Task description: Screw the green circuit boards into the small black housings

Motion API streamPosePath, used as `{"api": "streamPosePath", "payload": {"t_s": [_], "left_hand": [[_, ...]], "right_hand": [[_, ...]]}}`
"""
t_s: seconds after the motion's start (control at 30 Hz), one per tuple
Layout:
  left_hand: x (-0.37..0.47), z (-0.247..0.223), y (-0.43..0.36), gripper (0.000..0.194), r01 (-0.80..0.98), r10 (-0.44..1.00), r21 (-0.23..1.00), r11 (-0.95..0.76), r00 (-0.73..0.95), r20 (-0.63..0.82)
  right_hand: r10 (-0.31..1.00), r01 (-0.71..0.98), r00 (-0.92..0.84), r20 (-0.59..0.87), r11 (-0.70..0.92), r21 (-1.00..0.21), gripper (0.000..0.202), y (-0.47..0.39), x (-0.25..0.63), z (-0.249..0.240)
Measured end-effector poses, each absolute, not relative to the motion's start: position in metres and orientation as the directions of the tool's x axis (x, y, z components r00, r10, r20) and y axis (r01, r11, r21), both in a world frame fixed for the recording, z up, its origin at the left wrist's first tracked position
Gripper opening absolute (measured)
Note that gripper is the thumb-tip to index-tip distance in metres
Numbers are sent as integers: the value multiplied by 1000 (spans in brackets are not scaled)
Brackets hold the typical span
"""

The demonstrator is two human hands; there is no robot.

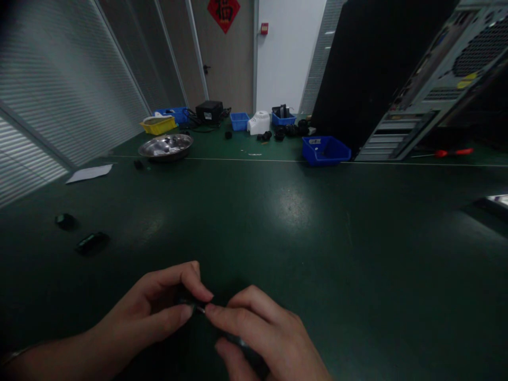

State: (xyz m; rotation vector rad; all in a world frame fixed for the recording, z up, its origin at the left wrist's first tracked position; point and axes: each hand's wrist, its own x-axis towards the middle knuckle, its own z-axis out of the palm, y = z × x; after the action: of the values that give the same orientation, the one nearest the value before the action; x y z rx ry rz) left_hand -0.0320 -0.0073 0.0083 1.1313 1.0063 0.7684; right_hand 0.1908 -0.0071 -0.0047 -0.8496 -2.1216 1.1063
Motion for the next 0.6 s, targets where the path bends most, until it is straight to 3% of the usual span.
{"api": "streamPosePath", "payload": {"t_s": [0.4, 0.6], "left_hand": [[-28, 8, -6, 14, 103, 939, 990, 97, 320, -125], [-25, 7, -6, 17, -47, 901, 945, 324, 320, -293]], "right_hand": [[785, 229, -544, 297, 479, -847, 51, -6, 189, -4], [783, 207, -552, 286, 462, -862, 54, -6, 191, -8]]}}
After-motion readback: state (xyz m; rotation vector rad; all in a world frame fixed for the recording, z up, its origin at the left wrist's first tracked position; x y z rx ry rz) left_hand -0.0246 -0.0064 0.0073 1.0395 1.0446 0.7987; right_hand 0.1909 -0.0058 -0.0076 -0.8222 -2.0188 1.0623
